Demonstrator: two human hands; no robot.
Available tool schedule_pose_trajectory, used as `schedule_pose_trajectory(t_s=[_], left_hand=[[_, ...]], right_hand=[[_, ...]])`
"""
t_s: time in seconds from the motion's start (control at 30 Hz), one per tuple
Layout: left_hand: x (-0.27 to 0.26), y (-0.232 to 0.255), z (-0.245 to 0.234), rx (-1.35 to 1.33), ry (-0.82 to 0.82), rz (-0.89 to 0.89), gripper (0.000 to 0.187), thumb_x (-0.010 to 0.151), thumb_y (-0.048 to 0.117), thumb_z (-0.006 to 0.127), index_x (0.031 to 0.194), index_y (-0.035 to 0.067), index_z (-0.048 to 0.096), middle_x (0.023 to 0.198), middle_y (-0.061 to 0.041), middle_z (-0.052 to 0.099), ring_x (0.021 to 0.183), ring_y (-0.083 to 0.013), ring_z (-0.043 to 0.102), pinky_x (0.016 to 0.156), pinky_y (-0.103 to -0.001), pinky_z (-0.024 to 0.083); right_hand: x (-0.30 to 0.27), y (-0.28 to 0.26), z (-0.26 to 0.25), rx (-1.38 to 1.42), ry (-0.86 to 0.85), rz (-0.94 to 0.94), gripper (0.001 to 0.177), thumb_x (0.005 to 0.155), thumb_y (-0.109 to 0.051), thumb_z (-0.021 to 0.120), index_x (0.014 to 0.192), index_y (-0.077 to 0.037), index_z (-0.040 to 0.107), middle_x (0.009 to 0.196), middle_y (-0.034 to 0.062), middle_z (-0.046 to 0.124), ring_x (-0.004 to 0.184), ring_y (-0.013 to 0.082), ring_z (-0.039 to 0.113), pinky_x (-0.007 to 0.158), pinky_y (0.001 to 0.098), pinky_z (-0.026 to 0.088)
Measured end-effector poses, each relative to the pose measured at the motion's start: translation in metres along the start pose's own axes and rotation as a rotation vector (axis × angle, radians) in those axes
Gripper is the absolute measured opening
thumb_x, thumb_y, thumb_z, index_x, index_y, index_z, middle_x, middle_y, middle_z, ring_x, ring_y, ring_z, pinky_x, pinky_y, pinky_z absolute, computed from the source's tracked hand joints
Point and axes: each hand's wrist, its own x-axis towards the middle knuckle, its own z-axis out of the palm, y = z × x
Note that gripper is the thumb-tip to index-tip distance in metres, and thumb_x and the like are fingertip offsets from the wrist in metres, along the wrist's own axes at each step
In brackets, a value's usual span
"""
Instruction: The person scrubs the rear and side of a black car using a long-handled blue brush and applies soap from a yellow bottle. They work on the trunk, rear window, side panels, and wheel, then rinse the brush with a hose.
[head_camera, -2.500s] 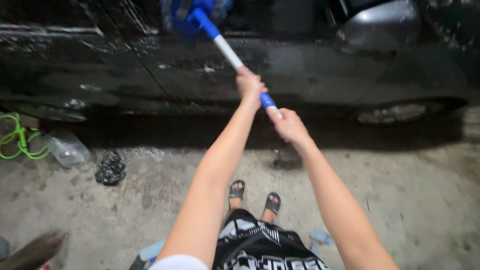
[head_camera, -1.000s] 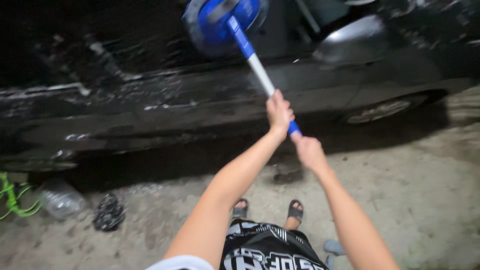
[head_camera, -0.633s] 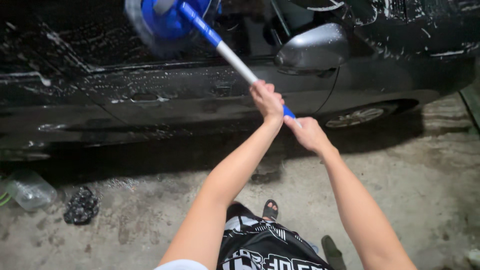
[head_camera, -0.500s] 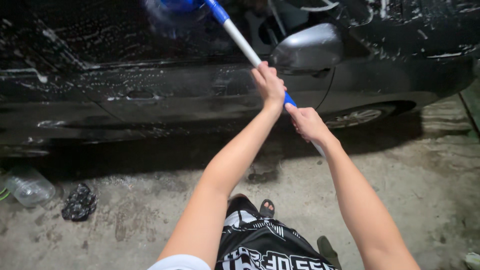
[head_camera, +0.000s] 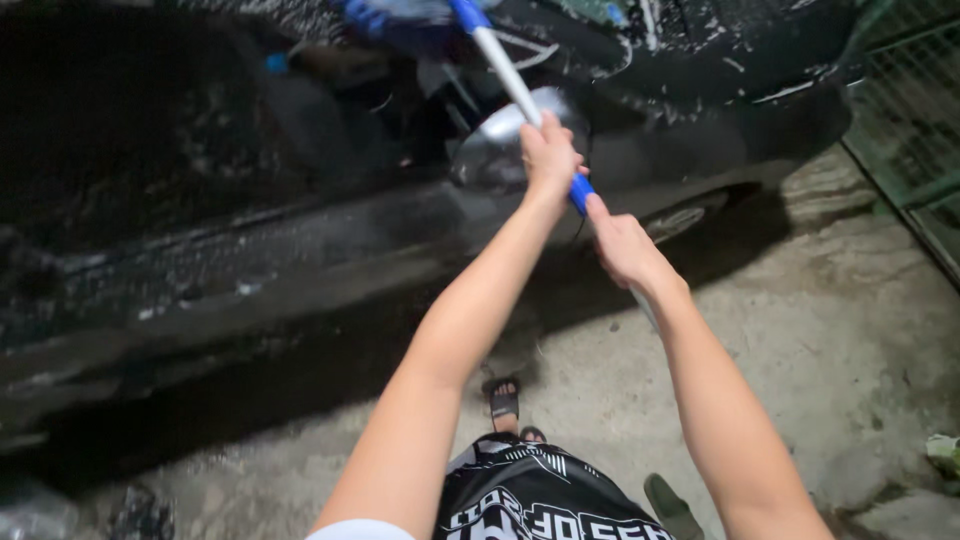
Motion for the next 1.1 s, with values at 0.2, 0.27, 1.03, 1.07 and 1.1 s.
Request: schedule_pose_trajectory(t_s=[0.2,0.27,1.03,1.07,1.1], left_hand=[[0.014,-0.035,0.045,-0.205,-0.184,-0.277,0.040,0.100,0.047,0.053,0.109,0.008,0.048,0.083,-0.004,0.056,0.053,-0.0137,0.051,0.045,-0.034,0.048],[0.023,-0.033,0.046,-0.268,-0.216,-0.295,0.039,0.100,0.047,0.052,0.108,0.009,0.047,0.080,-0.003,0.054,0.053,-0.0139,0.050,0.045,-0.033,0.046],[0.133,-0.014,0.079,-0.388,0.099,0.082,0.039,0.106,0.038,0.035,0.124,0.006,0.048,0.082,-0.004,0.054,0.053,-0.0138,0.048,0.046,-0.032,0.045],[0.128,-0.033,0.093,-0.384,0.088,0.066,0.040,0.106,0.039,0.035,0.124,0.006,0.048,0.082,-0.004,0.053,0.053,-0.0134,0.047,0.046,-0.032,0.045],[0.124,-0.050,0.109,-0.382,0.064,0.055,0.040,0.107,0.039,0.035,0.125,0.006,0.048,0.082,-0.004,0.052,0.054,-0.0131,0.047,0.046,-0.032,0.045]], right_hand=[[0.006,-0.006,-0.030,0.004,0.134,0.186,0.076,0.101,-0.070,0.037,0.059,-0.007,0.044,0.050,0.0063,0.044,0.038,0.0199,0.041,0.037,0.0368,0.032],[0.013,-0.015,-0.035,-0.073,0.134,0.193,0.080,0.101,-0.070,0.035,0.058,-0.003,0.047,0.049,0.0093,0.046,0.038,0.0224,0.043,0.038,0.0383,0.034],[0.131,-0.077,-0.120,-0.526,-0.101,-0.125,0.099,0.098,-0.075,0.025,0.079,0.013,0.066,0.067,0.0254,0.066,0.056,0.0354,0.067,0.055,0.0483,0.054],[0.133,-0.061,-0.133,-0.526,-0.104,-0.112,0.098,0.098,-0.075,0.025,0.078,0.012,0.066,0.066,0.0248,0.066,0.056,0.0349,0.067,0.055,0.0476,0.053],[0.135,-0.046,-0.147,-0.523,-0.093,-0.103,0.097,0.097,-0.075,0.025,0.078,0.010,0.066,0.066,0.0242,0.066,0.056,0.0344,0.068,0.055,0.0469,0.053]])
